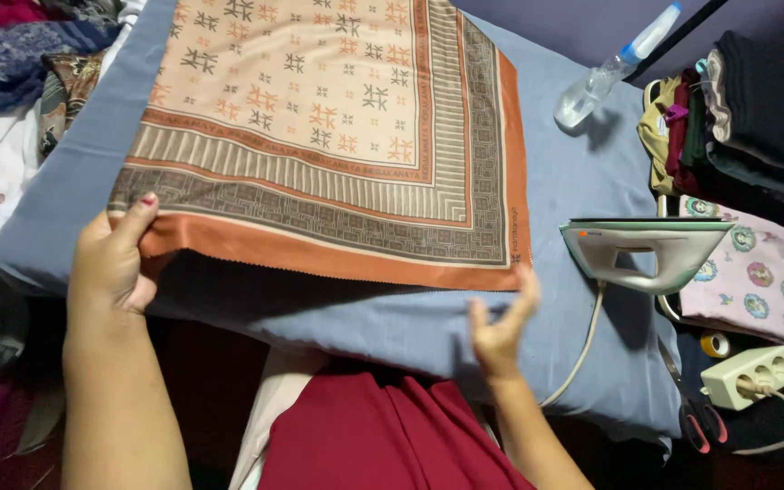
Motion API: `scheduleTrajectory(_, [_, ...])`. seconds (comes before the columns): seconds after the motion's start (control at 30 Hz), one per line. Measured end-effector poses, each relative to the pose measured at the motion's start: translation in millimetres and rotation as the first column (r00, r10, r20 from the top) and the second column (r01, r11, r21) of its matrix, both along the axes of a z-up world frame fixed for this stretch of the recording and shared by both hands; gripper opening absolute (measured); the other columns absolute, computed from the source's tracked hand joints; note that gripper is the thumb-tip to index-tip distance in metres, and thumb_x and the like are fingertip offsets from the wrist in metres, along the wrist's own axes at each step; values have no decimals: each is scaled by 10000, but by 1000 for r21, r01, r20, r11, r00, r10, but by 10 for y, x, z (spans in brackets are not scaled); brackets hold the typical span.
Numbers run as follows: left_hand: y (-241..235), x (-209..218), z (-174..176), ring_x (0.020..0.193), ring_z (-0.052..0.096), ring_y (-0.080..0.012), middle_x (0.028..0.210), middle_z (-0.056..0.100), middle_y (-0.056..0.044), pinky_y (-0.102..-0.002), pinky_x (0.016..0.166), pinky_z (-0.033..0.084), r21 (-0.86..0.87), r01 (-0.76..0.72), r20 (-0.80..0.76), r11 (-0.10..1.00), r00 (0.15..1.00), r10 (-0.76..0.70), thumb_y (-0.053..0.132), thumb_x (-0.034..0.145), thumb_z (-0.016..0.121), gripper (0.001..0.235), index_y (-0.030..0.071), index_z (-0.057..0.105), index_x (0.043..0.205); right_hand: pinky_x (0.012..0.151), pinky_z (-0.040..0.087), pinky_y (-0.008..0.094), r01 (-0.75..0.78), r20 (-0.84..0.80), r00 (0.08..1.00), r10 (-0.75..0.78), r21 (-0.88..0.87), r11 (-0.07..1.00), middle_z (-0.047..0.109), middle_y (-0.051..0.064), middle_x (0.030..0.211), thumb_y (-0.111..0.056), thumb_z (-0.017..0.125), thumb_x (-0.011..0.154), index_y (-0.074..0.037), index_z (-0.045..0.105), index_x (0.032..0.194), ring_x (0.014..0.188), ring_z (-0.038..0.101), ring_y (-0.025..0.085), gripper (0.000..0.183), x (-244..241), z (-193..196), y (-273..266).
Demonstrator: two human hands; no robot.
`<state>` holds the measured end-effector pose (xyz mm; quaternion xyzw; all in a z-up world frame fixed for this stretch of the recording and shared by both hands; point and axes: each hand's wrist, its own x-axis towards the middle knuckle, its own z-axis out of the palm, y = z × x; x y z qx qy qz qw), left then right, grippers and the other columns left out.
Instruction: Ironing and folding a decorative patterned cloth on a flat surface.
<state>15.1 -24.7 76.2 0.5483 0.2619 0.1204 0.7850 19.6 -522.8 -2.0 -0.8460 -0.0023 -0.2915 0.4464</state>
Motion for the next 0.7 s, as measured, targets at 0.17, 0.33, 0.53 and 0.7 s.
scheduleTrajectory(0.17, [-78,111,410,1082,676,-156,1182,717,-52,-338,1011,534,-104,84,239,991,969,-57,119,1040,685,119,72,690,1149,1218,192,596,-412,-53,878,475,-587,697,409,283,1496,-195,819,743,53,375,1459,1419,377,460,879,366,110,980])
scheduleTrajectory(0.33, [37,-2,518,1046,672,-161,1151,719,-46,-344,972,533,-109,81,259,991,964,-50,118,1016,687,151,80,693,1162,1241,184,623,-190,-36,973,229,-691,698,612,108,1369,-9,669,797,-50,601,1307,1369,533,293,516,971,-40,556])
scheduleTrajectory(0.53, [323,-259,-20,999,649,-126,1100,711,-21,-305,971,506,4,61,165,998,984,-61,112,1021,726,136,69,670,1138,1211,275,593,-82,-3,995,104,-631,772,728,85,1214,63,542,826,-93,713,1148,1249,642,263,396,925,45,-455])
scheduleTrajectory(0.7, [526,-816,-188,948,638,-111,1055,700,1,-296,930,497,-11,104,52,995,993,-103,103,989,719,164,71,669,1142,1212,385,519,-97,70,984,165,-566,819,715,92,1216,-20,526,952,-96,701,1176,1215,667,264,295,294,764,-609])
